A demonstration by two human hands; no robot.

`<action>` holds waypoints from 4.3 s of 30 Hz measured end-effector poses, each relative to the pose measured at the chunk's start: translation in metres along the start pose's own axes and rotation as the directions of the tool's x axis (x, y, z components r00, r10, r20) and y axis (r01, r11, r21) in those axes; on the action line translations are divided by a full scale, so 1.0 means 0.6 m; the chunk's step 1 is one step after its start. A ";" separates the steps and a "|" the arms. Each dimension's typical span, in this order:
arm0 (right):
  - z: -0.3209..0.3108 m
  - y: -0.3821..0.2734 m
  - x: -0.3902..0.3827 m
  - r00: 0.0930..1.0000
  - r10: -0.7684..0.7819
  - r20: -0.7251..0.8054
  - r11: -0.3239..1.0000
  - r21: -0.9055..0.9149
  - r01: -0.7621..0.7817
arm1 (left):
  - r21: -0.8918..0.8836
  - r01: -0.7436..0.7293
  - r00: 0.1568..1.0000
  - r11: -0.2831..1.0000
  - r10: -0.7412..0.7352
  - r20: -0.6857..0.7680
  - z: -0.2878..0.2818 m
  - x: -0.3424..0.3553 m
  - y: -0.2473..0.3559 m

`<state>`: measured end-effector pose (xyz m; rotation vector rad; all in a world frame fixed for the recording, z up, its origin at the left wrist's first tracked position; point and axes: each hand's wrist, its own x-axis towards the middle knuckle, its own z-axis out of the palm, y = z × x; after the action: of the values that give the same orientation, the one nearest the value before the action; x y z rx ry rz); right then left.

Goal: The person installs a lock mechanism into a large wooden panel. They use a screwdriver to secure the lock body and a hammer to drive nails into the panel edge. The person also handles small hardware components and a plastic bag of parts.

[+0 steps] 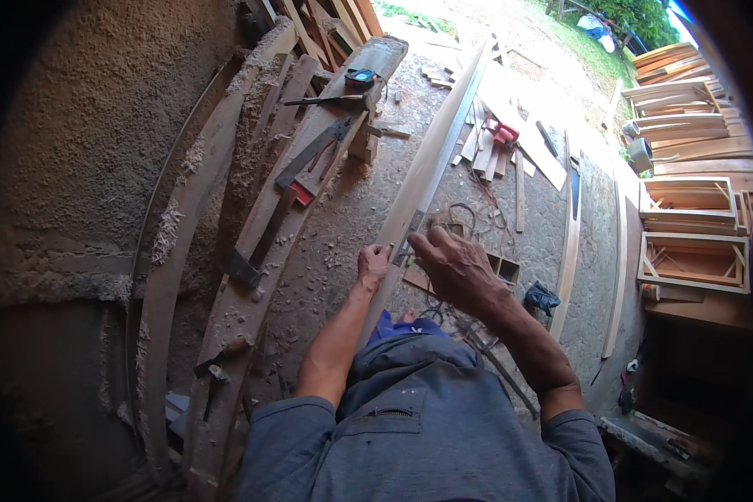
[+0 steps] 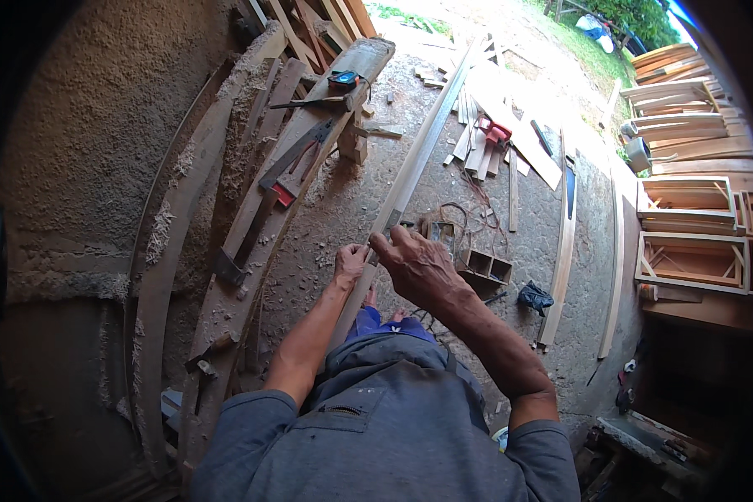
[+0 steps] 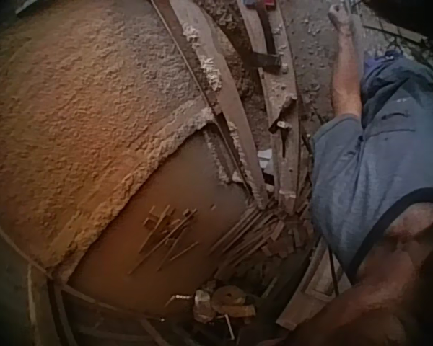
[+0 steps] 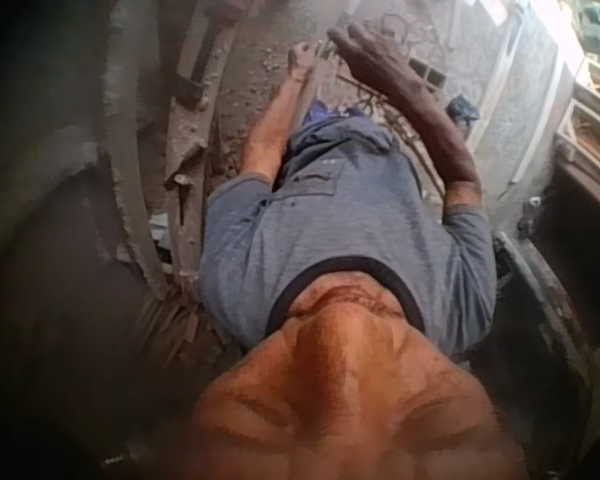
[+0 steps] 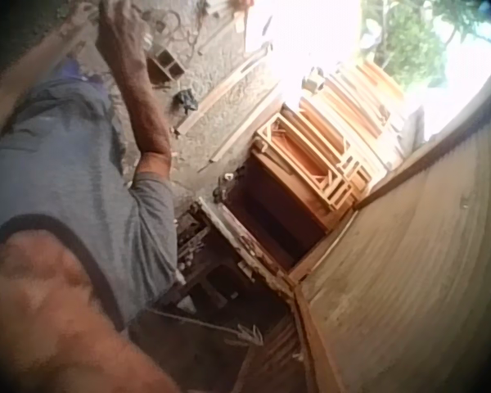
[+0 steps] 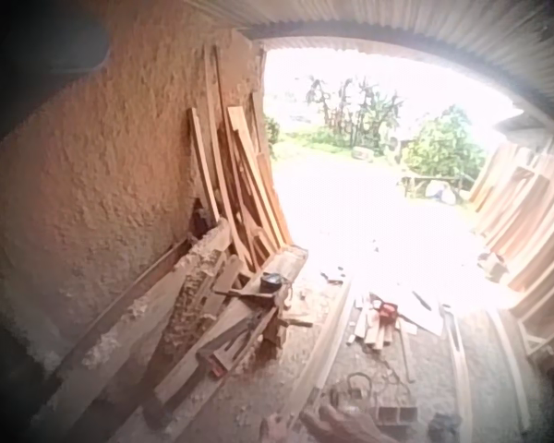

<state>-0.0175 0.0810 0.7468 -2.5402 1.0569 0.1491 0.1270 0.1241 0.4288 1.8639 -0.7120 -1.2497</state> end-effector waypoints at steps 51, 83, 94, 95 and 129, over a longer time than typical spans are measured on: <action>-0.014 -0.010 0.049 1.000 0.002 -0.017 1.000 0.025 -0.001 | -0.093 0.018 1.000 0.996 -0.018 0.001 -0.018 0.032 -0.002; 0.022 0.059 0.043 0.970 -0.241 -0.032 0.970 0.009 0.242 | -0.050 -0.006 1.000 0.999 0.006 0.000 -0.013 0.023 0.010; -0.002 0.009 0.049 0.997 -0.002 -0.077 1.000 -0.016 0.001 | -0.038 0.023 1.000 0.999 -0.024 -0.016 -0.025 0.021 0.022; -0.008 0.004 0.050 0.997 0.031 -0.072 1.000 -0.005 -0.031 | -0.041 0.020 1.000 0.999 -0.020 -0.008 -0.027 0.022 0.023; -0.016 0.003 0.076 0.993 -0.020 0.120 1.000 0.009 0.019 | -0.113 -0.003 1.000 0.994 0.005 0.019 -0.027 0.040 -0.004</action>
<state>0.0130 0.0460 0.7441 -2.4996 0.9842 0.2882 0.1511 0.1111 0.4183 1.7600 -0.6424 -1.2808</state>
